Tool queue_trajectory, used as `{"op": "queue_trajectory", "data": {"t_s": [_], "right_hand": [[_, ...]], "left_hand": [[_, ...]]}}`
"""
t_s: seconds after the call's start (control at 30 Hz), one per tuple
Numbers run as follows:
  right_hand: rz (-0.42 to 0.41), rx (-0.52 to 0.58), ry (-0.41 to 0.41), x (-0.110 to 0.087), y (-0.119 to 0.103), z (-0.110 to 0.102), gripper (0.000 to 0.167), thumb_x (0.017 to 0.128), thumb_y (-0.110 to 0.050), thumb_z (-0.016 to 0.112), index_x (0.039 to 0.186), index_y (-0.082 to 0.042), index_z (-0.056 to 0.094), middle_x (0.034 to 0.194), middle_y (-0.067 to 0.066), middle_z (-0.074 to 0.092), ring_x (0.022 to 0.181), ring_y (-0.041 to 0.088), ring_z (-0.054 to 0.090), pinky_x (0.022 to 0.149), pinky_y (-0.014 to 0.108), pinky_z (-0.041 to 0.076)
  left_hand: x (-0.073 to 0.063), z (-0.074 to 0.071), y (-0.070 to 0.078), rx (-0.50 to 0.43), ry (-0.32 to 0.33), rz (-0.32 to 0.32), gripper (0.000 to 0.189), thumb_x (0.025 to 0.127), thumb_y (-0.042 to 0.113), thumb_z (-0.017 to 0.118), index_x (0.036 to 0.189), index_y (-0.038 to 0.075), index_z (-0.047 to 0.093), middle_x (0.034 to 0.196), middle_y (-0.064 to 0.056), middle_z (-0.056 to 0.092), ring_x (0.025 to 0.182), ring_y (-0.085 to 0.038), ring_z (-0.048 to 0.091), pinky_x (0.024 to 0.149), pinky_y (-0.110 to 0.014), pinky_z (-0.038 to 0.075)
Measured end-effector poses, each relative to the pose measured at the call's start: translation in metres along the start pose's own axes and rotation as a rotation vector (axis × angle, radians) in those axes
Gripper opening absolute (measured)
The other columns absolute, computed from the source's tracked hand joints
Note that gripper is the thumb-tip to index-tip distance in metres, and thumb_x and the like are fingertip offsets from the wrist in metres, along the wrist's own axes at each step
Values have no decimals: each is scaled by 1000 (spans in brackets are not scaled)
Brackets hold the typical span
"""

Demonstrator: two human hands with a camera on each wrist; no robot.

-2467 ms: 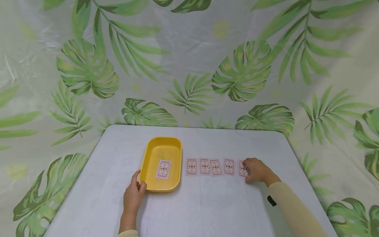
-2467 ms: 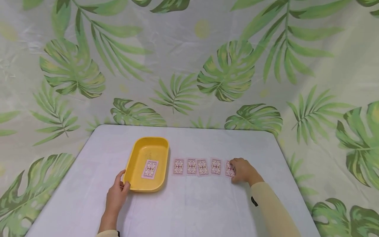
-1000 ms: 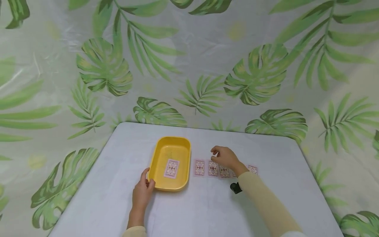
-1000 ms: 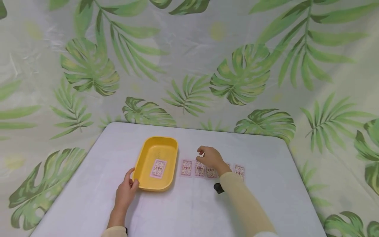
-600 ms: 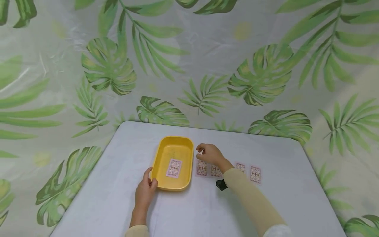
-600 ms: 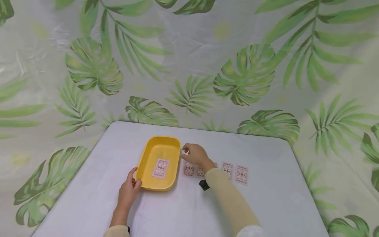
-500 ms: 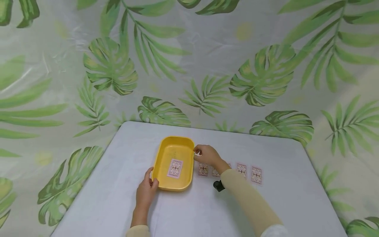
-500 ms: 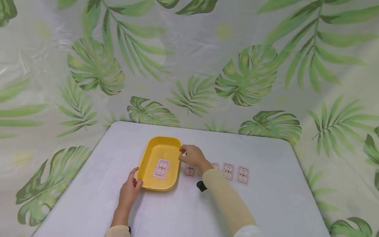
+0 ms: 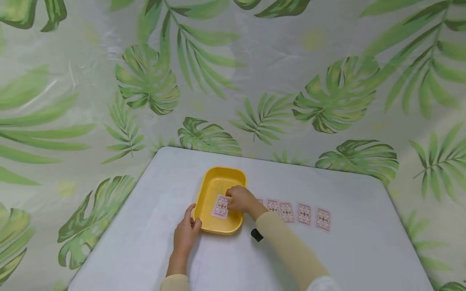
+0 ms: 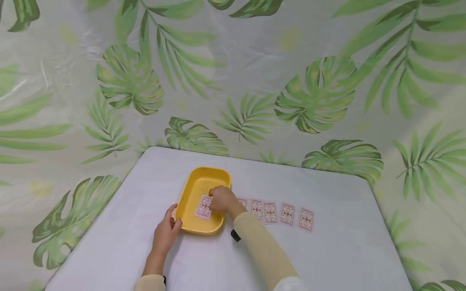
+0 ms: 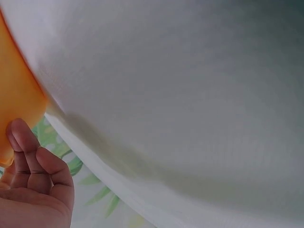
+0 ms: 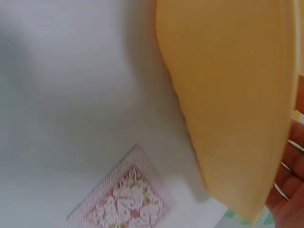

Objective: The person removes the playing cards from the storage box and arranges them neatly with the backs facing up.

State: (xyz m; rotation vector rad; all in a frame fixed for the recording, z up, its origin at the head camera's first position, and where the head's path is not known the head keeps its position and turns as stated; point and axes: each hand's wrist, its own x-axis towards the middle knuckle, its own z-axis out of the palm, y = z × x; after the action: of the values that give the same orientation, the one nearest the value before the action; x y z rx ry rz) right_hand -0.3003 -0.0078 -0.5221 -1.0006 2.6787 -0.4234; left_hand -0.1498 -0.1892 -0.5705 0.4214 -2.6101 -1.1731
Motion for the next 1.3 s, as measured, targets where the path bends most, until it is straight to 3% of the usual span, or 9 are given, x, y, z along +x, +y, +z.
{"op": "queue_trajectory", "data": {"t_s": [0.13,0.27,0.4,0.5,0.57,1.03,1.3], "right_hand": [[-4,-38,-50,5,-7,9,29,76,-16,74,103,-7,68,87,-2,59,80,15,51,78,30,47],[16,-62,-91,8,-12,15,30,74,-25,77,96,-10,64,82,-2,55,78,17,50,74,31,45],[46,-88,-106,9,-17,17,61,73,-34,76,122,-3,58,107,9,63,100,25,57,92,37,45],[79,-100,-119,9,-20,19,88,74,-36,75,146,-2,37,133,17,54,122,31,50,106,41,35],[99,-105,-129,10,-21,21,95,74,-34,74,151,-4,29,141,18,48,129,33,45,109,42,32],[146,-102,-129,15,-23,26,102,67,-28,79,152,-6,28,144,19,43,133,35,40,111,45,27],[172,-72,-122,16,-23,27,107,63,-30,85,151,-6,28,141,21,42,128,35,41,109,45,30]], "left_hand": [[0,1,-1,-7,7,3,52,90,14,55,141,10,47,66,1,45,55,-13,40,53,-30,34],[1,1,-1,-3,9,5,51,90,15,55,141,10,47,65,2,44,54,-13,39,52,-29,34],[2,0,-1,-2,-3,-9,52,91,15,55,142,11,47,65,2,43,54,-13,38,53,-29,33],[2,0,-1,-4,-10,-8,52,91,15,54,142,11,46,65,2,43,54,-12,38,53,-29,33],[2,0,-1,-3,-13,-8,52,91,15,54,143,12,46,65,2,43,54,-12,38,52,-29,33],[1,0,-2,-1,-5,-5,52,91,15,54,142,11,46,63,1,42,52,-13,36,51,-29,32],[1,1,0,-3,0,-8,52,91,15,54,142,11,47,64,2,42,53,-13,37,51,-29,32]]}}
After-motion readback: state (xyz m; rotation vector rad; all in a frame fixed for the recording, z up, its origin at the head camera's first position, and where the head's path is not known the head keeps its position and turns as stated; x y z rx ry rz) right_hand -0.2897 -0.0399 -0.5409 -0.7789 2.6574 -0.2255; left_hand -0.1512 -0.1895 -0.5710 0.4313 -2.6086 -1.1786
